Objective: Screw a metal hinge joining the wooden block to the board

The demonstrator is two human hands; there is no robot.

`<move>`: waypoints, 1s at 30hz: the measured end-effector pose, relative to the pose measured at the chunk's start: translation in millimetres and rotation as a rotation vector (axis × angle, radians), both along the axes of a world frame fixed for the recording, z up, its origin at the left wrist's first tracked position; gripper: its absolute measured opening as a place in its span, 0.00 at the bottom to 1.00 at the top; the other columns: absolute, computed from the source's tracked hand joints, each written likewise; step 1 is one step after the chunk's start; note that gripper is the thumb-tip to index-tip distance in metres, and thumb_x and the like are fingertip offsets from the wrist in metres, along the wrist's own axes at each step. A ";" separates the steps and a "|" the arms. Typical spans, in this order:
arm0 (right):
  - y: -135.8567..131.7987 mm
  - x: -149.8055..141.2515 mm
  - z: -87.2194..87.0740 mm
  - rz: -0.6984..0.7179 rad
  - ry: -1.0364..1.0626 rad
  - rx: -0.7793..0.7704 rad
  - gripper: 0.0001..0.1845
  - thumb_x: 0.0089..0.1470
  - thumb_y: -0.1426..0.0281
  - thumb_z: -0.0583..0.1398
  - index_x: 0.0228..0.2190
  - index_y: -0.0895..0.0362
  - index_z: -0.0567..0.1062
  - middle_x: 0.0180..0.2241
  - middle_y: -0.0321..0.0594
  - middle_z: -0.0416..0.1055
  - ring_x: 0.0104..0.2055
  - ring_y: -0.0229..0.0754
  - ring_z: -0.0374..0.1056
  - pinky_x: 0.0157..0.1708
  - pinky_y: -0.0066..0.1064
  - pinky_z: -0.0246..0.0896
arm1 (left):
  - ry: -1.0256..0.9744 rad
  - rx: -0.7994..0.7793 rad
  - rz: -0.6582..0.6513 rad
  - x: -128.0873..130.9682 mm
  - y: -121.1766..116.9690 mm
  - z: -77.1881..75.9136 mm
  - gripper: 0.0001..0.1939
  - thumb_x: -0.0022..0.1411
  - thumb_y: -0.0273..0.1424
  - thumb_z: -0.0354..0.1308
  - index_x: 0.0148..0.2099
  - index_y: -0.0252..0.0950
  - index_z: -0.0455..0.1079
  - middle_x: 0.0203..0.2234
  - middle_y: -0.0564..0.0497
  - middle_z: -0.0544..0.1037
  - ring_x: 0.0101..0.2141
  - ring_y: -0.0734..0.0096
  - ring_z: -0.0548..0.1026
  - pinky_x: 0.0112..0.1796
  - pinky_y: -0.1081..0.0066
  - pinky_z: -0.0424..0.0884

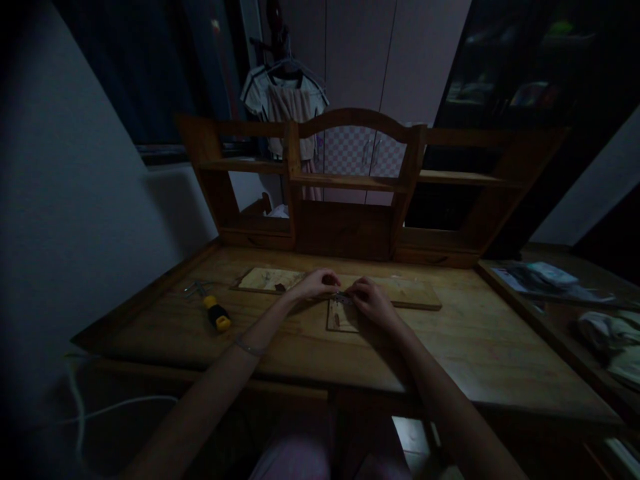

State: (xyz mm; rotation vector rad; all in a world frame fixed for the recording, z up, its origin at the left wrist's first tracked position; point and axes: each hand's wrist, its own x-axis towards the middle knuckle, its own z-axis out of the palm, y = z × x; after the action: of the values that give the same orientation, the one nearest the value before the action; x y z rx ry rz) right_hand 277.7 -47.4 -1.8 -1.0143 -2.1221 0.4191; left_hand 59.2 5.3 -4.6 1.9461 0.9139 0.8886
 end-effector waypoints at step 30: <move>-1.1 0.6 -3.8 -0.007 -0.134 0.020 0.14 0.59 0.60 0.59 0.45 0.46 0.80 0.43 0.41 0.70 0.42 0.41 0.70 0.44 0.34 0.64 | -0.068 0.104 0.415 -77.8 22.0 57.2 0.09 0.56 0.31 0.60 0.38 0.31 0.76 0.33 0.47 0.80 0.37 0.67 0.75 0.39 0.72 0.68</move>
State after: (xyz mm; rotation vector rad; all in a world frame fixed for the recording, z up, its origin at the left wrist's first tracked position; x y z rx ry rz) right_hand 278.3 -48.6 -5.7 -1.0643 -2.2358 0.3336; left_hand -18.5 27.3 52.6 1.8278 1.2788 1.2518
